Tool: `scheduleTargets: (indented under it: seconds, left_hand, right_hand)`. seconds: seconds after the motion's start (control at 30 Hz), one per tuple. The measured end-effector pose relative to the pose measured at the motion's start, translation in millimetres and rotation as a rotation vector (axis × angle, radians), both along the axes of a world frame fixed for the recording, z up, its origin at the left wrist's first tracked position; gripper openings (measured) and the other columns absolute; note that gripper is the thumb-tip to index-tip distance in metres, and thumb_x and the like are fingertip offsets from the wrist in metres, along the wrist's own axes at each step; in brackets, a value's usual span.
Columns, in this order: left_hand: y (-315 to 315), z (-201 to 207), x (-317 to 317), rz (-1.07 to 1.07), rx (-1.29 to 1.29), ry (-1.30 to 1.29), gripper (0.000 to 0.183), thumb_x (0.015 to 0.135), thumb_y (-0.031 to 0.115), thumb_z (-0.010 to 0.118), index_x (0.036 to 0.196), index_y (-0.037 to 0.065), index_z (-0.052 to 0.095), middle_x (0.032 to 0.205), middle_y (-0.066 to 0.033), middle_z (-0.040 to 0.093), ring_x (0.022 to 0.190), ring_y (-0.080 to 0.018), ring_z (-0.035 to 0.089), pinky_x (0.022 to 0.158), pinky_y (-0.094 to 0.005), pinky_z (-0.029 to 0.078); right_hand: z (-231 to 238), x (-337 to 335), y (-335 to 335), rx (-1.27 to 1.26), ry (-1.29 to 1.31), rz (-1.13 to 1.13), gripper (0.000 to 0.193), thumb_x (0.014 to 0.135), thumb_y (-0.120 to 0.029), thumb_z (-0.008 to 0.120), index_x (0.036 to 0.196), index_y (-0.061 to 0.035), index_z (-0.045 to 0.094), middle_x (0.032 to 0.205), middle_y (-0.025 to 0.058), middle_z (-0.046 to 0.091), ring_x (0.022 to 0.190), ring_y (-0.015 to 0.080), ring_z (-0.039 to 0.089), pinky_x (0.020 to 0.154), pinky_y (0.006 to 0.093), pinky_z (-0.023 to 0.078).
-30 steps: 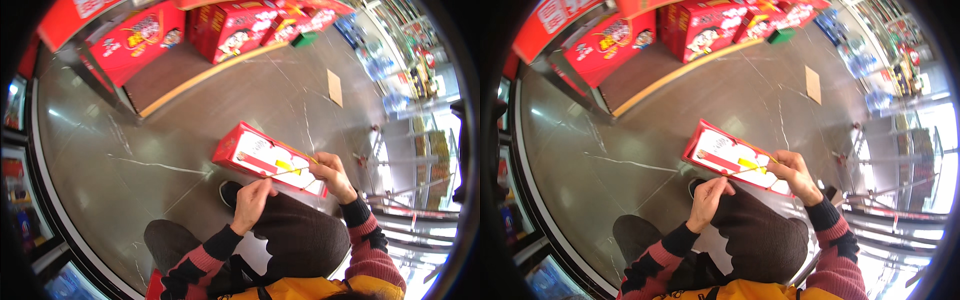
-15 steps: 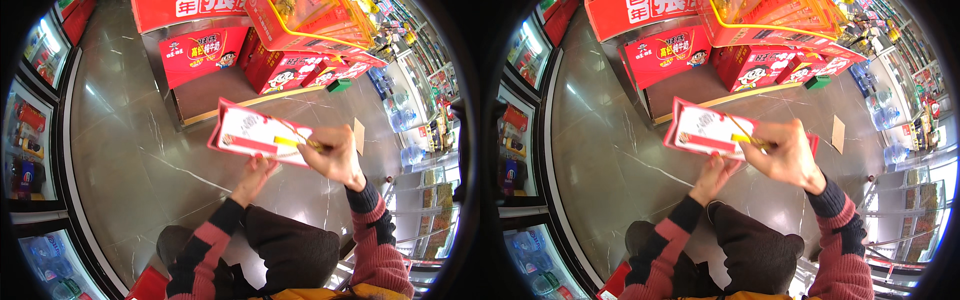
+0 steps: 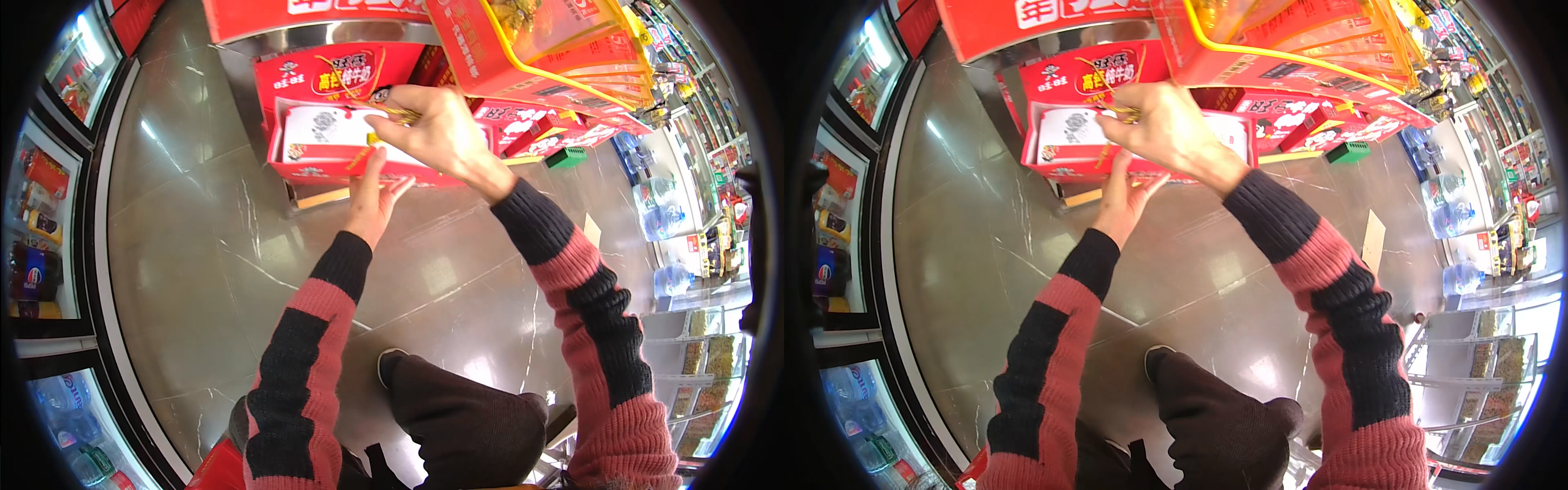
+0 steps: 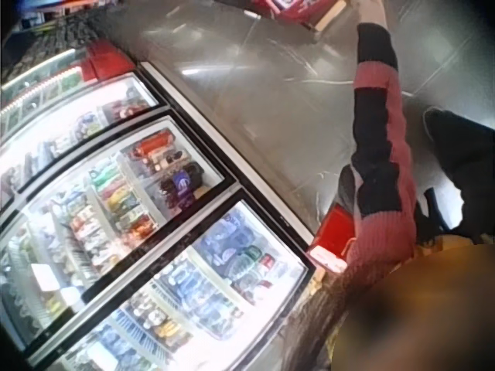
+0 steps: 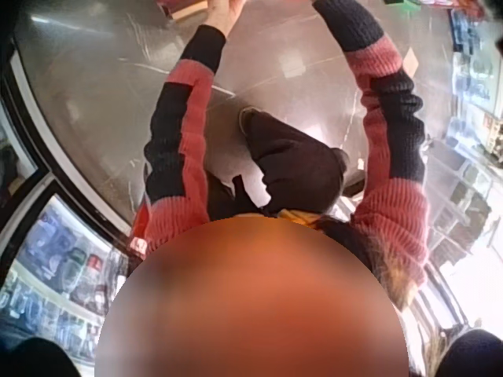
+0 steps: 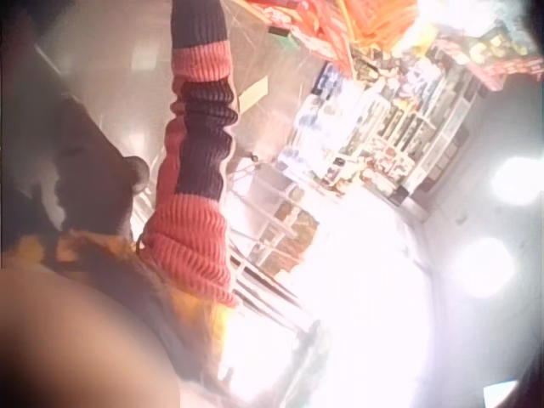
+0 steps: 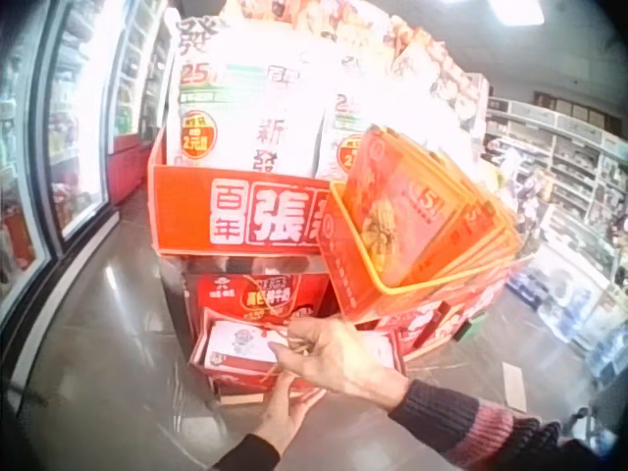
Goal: The person assembles red paper bags by folding and inserting the handles, then places the finished bags into a cardboard box. The person later moves the bags into a store and places them on a shelf.
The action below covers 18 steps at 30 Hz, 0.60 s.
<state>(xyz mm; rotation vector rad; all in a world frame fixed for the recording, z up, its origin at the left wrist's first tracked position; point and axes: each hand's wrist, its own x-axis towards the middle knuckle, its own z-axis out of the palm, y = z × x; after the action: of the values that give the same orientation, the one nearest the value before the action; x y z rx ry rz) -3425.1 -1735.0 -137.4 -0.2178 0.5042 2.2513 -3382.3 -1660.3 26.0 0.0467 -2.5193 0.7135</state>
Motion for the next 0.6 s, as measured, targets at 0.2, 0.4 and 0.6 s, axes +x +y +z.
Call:
scheduleTargets:
  seconds: [0.2, 0.4, 0.6]
  left_hand:
    - [38, 12, -31, 0.099, -0.003, 0.120, 0.044, 0.091, 0.042, 0.061, 0.122, 0.012, 0.052, 0.119, -0.0044, 0.058, 0.109, -0.0180, 0.056, 0.093, -0.0387, 0.050]
    - [42, 17, -92, -0.012, -0.280, 0.374, 0.055, 0.081, 0.012, 0.075, 0.128, 0.009, 0.047, 0.126, -0.0100, 0.054, 0.115, -0.0208, 0.054, 0.096, -0.0392, 0.049]
    - [-2, 19, -69, -0.193, -0.282, 0.808, 0.067, 0.091, 0.016, 0.063, 0.145, 0.010, 0.023, 0.143, -0.0189, 0.030, 0.119, -0.0380, 0.051, 0.095, -0.0518, 0.051]
  right_hand:
    - [-31, -28, 27, 0.018, -0.023, -0.033, 0.032, 0.081, -0.027, 0.074, 0.092, 0.0007, 0.063, 0.078, 0.0161, 0.065, 0.070, 0.0263, 0.065, 0.064, 0.0352, 0.051]
    - [-82, -11, 91, 0.145, 0.238, -0.112, 0.042, 0.080, -0.021, 0.073, 0.114, 0.0013, 0.064, 0.102, 0.0188, 0.069, 0.092, 0.0334, 0.067, 0.077, 0.0391, 0.054]
    - [-160, 47, 104, -0.856, -0.182, -0.664, 0.085, 0.077, -0.021, 0.081, 0.139, 0.0029, 0.028, 0.116, 0.0205, 0.059, 0.105, 0.0235, 0.061, 0.082, 0.0388, 0.054]
